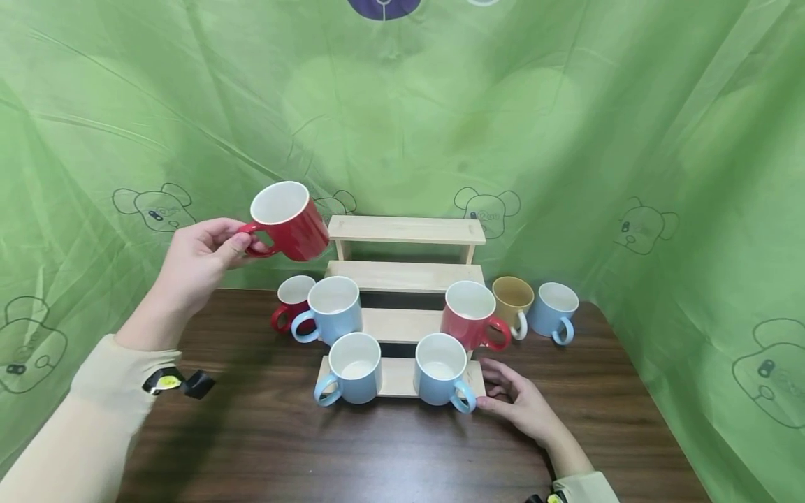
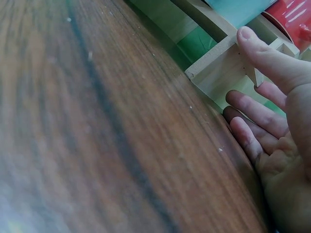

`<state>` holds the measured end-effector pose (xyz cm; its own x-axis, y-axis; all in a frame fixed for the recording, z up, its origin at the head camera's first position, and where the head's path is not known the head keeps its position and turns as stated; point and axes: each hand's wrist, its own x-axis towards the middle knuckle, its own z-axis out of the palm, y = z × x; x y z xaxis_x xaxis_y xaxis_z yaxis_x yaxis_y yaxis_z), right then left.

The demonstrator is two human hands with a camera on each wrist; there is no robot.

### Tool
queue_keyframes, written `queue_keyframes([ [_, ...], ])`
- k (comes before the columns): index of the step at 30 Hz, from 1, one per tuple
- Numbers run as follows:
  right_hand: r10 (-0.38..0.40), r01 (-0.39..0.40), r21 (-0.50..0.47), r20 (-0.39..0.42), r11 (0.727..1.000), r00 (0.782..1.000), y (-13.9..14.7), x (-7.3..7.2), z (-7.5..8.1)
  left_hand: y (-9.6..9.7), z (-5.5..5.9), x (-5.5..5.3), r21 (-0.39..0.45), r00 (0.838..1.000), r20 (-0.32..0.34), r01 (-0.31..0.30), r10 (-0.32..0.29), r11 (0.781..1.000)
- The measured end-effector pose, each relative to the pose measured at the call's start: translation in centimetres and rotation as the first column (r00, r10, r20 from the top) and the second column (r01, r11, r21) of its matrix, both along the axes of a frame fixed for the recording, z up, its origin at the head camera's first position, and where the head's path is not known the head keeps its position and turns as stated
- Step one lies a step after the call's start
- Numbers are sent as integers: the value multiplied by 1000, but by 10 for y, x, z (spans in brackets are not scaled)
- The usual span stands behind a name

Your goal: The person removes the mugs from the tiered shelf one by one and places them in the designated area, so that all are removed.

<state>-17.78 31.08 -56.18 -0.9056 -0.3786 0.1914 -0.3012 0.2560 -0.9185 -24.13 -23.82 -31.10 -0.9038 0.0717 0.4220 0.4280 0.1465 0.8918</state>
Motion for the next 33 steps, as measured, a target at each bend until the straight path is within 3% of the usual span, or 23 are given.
queue_keyframes([
  [4, 6, -6, 3, -14, 1000, 1000, 0, 0, 1, -15, -1, 4, 112, 1000, -8, 20, -19, 993],
  [7, 2, -1, 7, -13, 1000, 1000, 0, 1, 3, -23, -3, 6, 155, 1000, -16, 1, 1, 988],
  [11, -6, 6, 13, -3, 1000, 1000, 1, 1, 3, -32, -8, 6, 191, 999, -15, -47, 50, 981],
  [15, 6, -6, 3, -6, 1000, 1000, 2, 0, 1, -38, -18, 6, 175, 991, -12, -126, 130, 977],
  [18, 26, -26, -9, -20, 1000, 999, 3, -1, -1, -43, -30, 5, 51, 967, -43, -247, 249, 968],
  [20, 37, -38, -16, -28, 999, 999, 3, -1, -3, -46, -40, 4, -51, 936, -77, -349, 344, 936],
  [22, 40, -40, -17, -32, 999, 999, 4, -1, -3, -48, -51, 4, -130, 899, -108, -436, 424, 891],
  [26, 40, -40, -17, -27, 999, 999, 3, -1, -2, -51, -73, 6, -131, 861, -95, -509, 500, 851],
  [29, 35, -35, -12, -21, 999, 999, 2, -1, -1, -53, -87, 7, -85, 852, -63, -523, 519, 848],
  [33, 26, -26, -4, -13, 1000, 1000, 1, 0, 0, -55, -104, 8, -53, 831, -44, -557, 555, 829],
])
